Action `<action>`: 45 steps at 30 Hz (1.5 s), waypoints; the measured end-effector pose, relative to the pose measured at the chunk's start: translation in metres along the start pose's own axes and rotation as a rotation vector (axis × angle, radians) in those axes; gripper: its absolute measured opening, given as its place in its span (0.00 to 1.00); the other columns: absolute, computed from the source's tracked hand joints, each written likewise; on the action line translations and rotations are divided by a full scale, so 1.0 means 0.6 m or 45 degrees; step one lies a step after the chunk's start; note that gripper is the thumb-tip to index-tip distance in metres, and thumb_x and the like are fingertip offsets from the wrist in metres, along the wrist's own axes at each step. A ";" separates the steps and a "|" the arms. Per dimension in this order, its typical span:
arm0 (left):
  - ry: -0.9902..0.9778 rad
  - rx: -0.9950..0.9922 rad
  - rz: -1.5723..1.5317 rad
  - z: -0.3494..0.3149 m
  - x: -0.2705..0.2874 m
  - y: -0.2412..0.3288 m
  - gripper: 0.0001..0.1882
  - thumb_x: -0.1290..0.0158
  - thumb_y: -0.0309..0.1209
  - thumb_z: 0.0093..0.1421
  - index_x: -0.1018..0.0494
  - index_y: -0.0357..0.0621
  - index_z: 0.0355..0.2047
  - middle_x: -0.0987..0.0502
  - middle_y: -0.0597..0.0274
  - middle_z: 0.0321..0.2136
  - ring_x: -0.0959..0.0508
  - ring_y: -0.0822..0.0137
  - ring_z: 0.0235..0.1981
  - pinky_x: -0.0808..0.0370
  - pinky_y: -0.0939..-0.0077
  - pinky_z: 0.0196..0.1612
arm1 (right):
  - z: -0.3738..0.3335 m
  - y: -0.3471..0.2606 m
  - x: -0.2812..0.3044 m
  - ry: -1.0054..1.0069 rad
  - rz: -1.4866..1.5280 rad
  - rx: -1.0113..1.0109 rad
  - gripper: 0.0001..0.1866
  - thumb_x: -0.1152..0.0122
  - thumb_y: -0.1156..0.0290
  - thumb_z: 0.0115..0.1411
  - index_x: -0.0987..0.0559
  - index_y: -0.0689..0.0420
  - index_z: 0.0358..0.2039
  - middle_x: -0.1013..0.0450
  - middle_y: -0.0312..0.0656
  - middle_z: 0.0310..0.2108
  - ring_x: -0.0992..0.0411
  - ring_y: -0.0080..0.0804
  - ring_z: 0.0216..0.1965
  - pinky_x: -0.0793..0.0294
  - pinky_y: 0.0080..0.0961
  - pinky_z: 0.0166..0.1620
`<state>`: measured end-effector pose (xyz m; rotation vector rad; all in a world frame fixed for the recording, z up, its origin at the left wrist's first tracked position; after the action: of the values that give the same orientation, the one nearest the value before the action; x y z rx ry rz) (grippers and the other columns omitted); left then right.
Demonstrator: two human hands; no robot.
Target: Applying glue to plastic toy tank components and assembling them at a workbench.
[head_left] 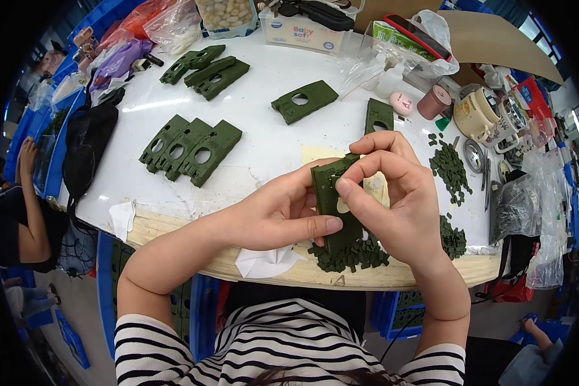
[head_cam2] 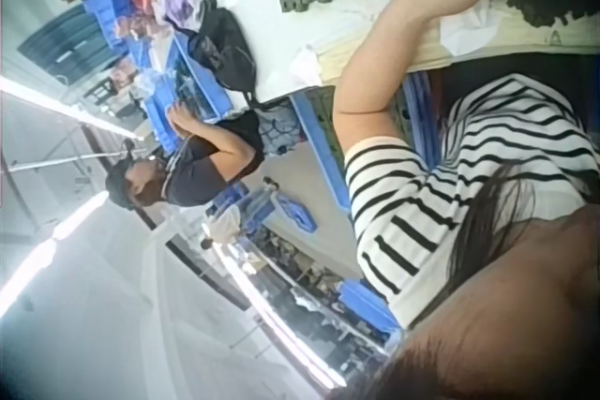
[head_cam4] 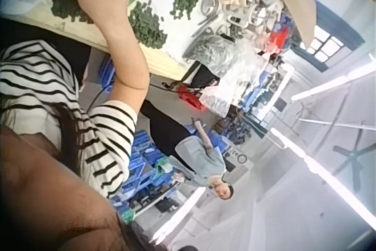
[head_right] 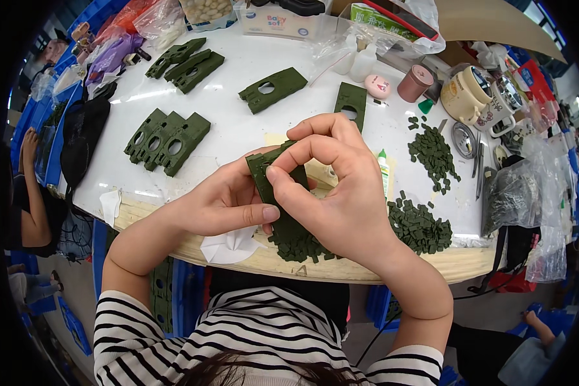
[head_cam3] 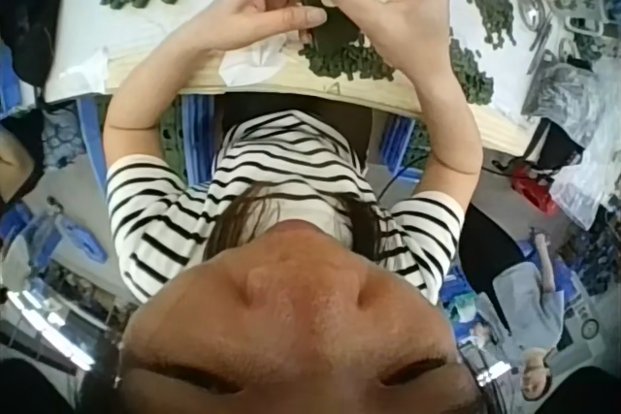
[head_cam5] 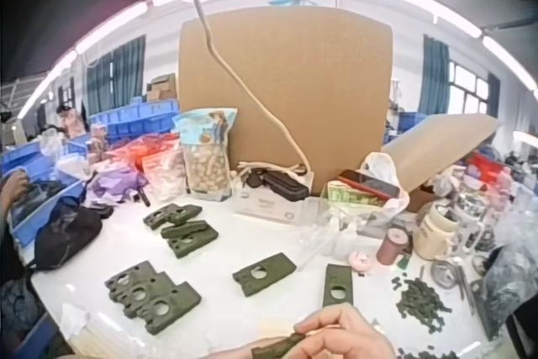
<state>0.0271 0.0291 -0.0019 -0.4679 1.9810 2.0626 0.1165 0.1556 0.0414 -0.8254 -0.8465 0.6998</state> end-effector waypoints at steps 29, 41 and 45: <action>0.016 -0.073 0.074 0.002 0.000 -0.002 0.32 0.48 0.23 0.62 0.49 0.40 0.63 0.35 0.60 0.49 0.31 0.72 0.50 0.26 0.74 0.48 | -0.001 -0.005 -0.005 -0.076 -0.006 -0.043 0.03 0.37 0.78 0.51 0.23 0.62 0.26 0.34 0.44 0.44 0.36 0.27 0.47 0.41 0.24 0.54; 0.043 -0.079 0.203 0.001 0.004 -0.005 0.32 0.48 0.23 0.61 0.48 0.39 0.63 0.33 0.60 0.45 0.27 0.74 0.41 0.24 0.78 0.39 | -0.002 -0.006 -0.007 -0.067 -0.046 0.005 0.04 0.37 0.78 0.50 0.25 0.61 0.25 0.34 0.44 0.43 0.36 0.27 0.46 0.40 0.25 0.53; 0.041 -0.059 0.125 0.001 0.003 -0.001 0.31 0.48 0.24 0.62 0.48 0.39 0.62 0.32 0.60 0.44 0.27 0.74 0.39 0.24 0.78 0.36 | -0.003 -0.011 -0.006 -0.060 -0.109 0.067 0.06 0.37 0.78 0.51 0.26 0.61 0.26 0.34 0.44 0.42 0.35 0.27 0.46 0.40 0.24 0.53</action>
<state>0.0259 0.0297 -0.0030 -0.4239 2.0160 2.1771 0.1176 0.1487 0.0451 -0.7233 -0.8971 0.6655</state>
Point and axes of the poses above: each hand's wrist, its own z-axis towards the middle knuckle, its own x-axis out of the back of the hand, y = z × x, the point moved 4 cm from there along z, towards the middle knuckle
